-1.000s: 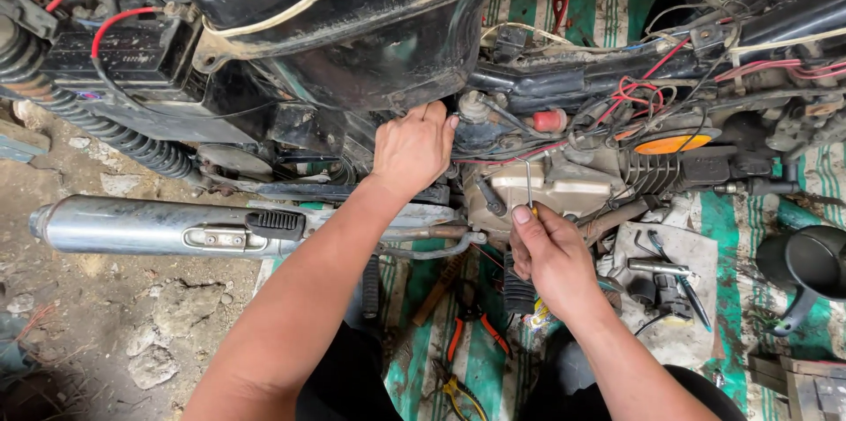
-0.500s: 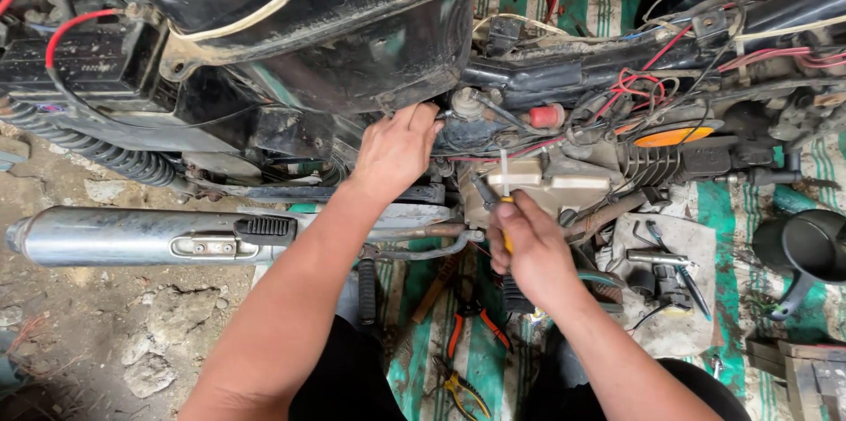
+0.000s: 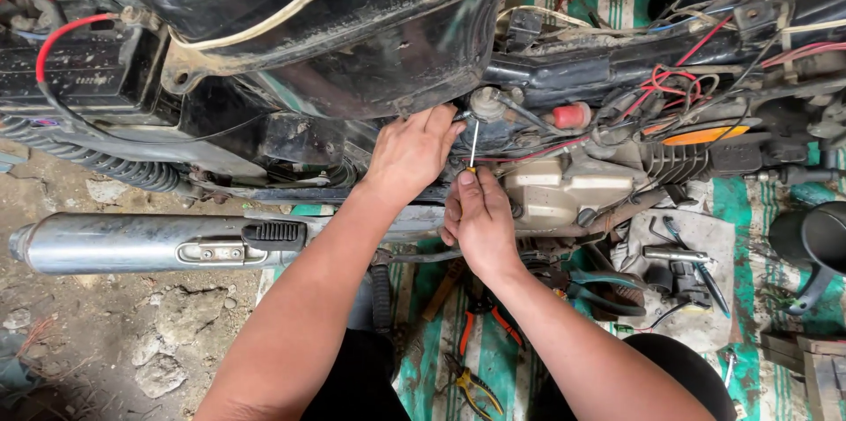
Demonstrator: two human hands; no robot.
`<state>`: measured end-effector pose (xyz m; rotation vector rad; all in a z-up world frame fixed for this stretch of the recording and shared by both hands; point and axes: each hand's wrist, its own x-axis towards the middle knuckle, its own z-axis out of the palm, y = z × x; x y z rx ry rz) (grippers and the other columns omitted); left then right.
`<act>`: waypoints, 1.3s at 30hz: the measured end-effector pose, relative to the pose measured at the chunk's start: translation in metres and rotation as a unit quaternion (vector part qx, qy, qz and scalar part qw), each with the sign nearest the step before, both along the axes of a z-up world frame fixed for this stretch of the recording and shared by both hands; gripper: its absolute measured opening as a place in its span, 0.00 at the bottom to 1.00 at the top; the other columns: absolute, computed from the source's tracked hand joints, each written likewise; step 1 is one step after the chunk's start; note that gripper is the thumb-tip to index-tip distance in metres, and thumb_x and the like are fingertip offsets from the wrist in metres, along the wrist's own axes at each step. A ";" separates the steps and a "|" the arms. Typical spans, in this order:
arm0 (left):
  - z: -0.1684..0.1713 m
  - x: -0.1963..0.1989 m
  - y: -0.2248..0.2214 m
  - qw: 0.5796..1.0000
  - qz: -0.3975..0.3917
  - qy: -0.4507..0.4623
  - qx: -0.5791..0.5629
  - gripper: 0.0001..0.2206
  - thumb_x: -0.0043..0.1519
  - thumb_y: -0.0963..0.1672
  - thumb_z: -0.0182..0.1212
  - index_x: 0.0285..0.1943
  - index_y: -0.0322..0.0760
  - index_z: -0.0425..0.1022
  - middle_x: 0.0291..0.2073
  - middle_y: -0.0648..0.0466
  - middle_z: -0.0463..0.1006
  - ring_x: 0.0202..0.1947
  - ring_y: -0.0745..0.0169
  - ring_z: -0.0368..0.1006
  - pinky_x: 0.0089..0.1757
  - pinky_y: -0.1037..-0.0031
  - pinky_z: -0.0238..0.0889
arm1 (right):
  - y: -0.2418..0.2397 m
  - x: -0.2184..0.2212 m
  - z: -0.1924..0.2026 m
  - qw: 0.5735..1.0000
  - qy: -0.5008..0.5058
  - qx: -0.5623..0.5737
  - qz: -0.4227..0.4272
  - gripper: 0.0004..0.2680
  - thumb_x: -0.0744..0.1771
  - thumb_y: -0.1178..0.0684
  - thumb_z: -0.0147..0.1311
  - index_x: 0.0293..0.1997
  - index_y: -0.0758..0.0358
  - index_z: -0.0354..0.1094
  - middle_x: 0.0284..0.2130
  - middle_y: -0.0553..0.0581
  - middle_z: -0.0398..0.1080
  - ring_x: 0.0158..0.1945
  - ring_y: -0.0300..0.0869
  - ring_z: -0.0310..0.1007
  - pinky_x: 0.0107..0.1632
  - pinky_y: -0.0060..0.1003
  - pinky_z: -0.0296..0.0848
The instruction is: Repairing the electrical wiring and engine components of a motorcycle using pliers and a screwdriver
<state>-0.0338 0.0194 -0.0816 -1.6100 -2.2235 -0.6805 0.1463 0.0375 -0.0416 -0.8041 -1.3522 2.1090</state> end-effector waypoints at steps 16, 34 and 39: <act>0.013 0.006 0.000 0.993 0.016 0.073 0.087 0.13 0.74 0.56 0.56 0.51 0.53 0.80 0.29 0.57 0.79 0.28 0.50 0.84 0.35 0.57 0.81 | 0.009 -0.003 0.004 0.998 -0.032 -0.021 0.045 0.15 0.79 0.47 0.33 0.39 0.61 0.58 0.18 0.53 0.50 0.13 0.40 0.46 0.13 0.36 0.50; 0.019 0.002 0.003 0.992 -0.019 0.081 0.100 0.13 0.73 0.56 0.56 0.45 0.52 0.77 0.26 0.58 0.73 0.30 0.51 0.82 0.32 0.57 0.79 | 0.028 0.006 0.038 0.989 -0.087 -0.070 0.101 0.18 0.79 0.41 0.37 0.33 0.56 0.55 0.17 0.46 0.45 0.10 0.34 0.45 0.09 0.33 0.50; 0.020 0.002 0.003 0.991 -0.018 0.084 0.105 0.13 0.73 0.56 0.55 0.44 0.53 0.76 0.26 0.58 0.73 0.29 0.51 0.82 0.32 0.57 0.79 | 0.035 0.010 0.038 0.982 -0.104 -0.084 0.132 0.18 0.79 0.41 0.36 0.34 0.57 0.56 0.18 0.47 0.45 0.11 0.35 0.45 0.09 0.34 0.52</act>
